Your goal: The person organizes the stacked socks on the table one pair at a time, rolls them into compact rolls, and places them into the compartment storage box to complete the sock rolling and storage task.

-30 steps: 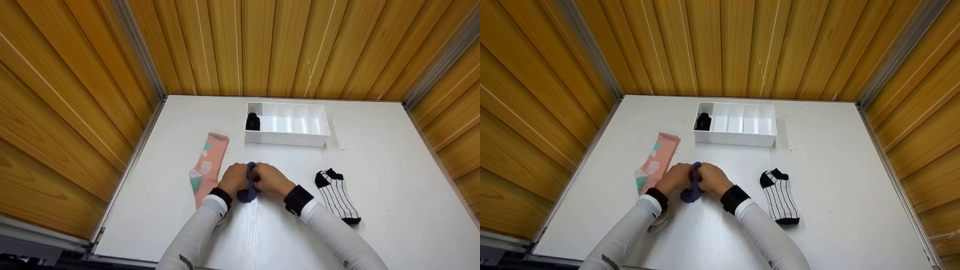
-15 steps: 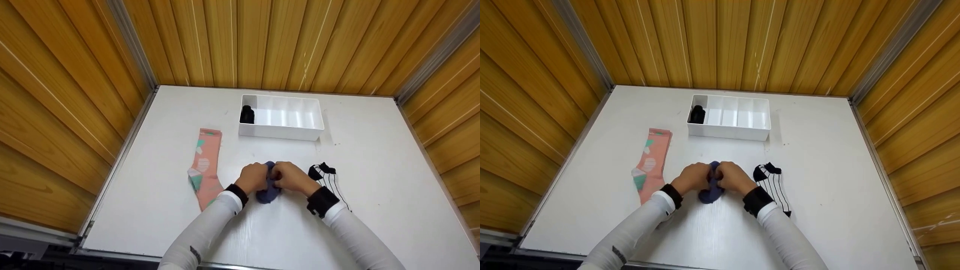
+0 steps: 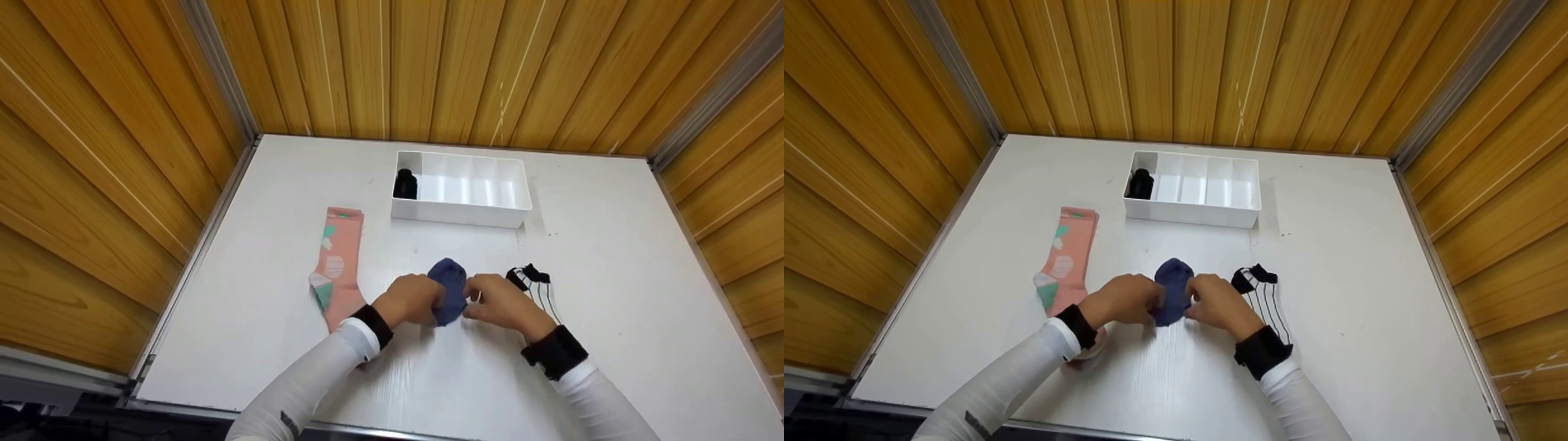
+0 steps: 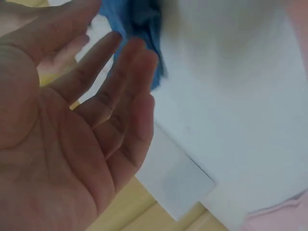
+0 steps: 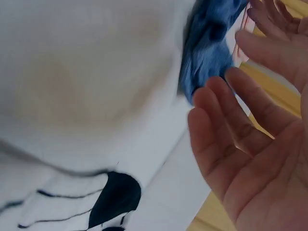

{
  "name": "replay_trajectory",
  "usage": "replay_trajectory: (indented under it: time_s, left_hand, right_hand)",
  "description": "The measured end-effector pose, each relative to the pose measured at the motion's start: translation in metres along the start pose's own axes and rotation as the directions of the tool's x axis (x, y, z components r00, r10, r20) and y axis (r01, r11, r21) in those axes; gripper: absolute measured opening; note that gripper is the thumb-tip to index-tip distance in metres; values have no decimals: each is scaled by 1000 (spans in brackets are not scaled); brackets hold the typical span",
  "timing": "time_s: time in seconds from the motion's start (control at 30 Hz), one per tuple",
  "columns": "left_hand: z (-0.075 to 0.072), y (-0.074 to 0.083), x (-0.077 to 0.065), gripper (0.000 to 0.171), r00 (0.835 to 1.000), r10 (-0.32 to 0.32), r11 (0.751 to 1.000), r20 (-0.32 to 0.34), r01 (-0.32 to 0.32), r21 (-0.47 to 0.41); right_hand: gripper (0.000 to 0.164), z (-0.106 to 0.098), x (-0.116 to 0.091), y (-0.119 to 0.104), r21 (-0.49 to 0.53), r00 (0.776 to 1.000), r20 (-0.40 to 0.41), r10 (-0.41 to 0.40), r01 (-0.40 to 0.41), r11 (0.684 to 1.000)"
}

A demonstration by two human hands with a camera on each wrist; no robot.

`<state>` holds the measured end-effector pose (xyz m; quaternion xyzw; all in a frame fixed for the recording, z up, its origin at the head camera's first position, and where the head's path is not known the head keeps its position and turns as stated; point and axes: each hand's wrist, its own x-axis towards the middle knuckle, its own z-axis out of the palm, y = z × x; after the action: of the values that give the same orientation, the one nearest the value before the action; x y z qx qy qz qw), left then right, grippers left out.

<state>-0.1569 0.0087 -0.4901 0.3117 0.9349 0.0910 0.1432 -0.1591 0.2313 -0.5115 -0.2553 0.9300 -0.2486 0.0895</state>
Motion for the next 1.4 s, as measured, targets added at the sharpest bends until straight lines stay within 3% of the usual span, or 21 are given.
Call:
replay_trajectory:
  time_s: [0.13, 0.3, 0.43, 0.57, 0.7, 0.77, 0.93, 1.1, 1.23, 1.33, 1.4]
  left_hand:
    - [9, 11, -3, 17, 998, 13, 992, -64, -5, 125]
    - [22, 17, -1, 14, 989, -6, 949, -148, 52, 310]
    - [26, 19, 2, 15, 982, -2, 929, -186, 71, 364]
    - [28, 20, 5, 10, 979, 43, 915, -200, 42, 401]
    - [26, 14, 12, 9, 977, 85, 931, -198, -7, 366]
    - [23, 8, 15, 7, 980, 88, 944, -179, -25, 329]
    - [15, -8, 18, 2, 991, 49, 991, -121, -33, 127]
    - [12, -17, 18, 8, 997, 23, 999, -77, -25, -29]
    - [15, -13, 16, 3, 995, 13, 1000, -95, -14, -6]
    - [21, -2, 15, 4, 991, 18, 993, -135, -2, 116]
    - [26, 7, 14, 6, 985, 38, 973, -170, 2, 230]
  right_hand:
    - [23, 11, -6, -15, -91, 999, -15, -43, 41, 995]
    - [25, 30, -8, -28, -263, 992, -66, -108, 87, 961]
    - [26, 37, -8, -31, -341, 986, -124, -115, 67, 938]
    - [30, 38, -8, -32, -380, 982, -146, -120, 57, 923]
    - [18, 37, -4, -27, -385, 980, -159, -118, 49, 921]
    - [12, 36, 0, -22, -345, 981, -156, -112, 52, 937]
    - [6, 31, 8, -5, -84, 995, -98, -1, -8, 996]
    - [7, 27, 11, 1, 55, 996, -32, 86, -84, 995]
    - [9, 29, 8, -2, 18, 995, -60, 76, -75, 997]
    - [11, 35, 3, -7, -119, 995, -100, 10, -22, 993]
    - [16, 40, -1, -12, -240, 992, -122, -45, 15, 971]
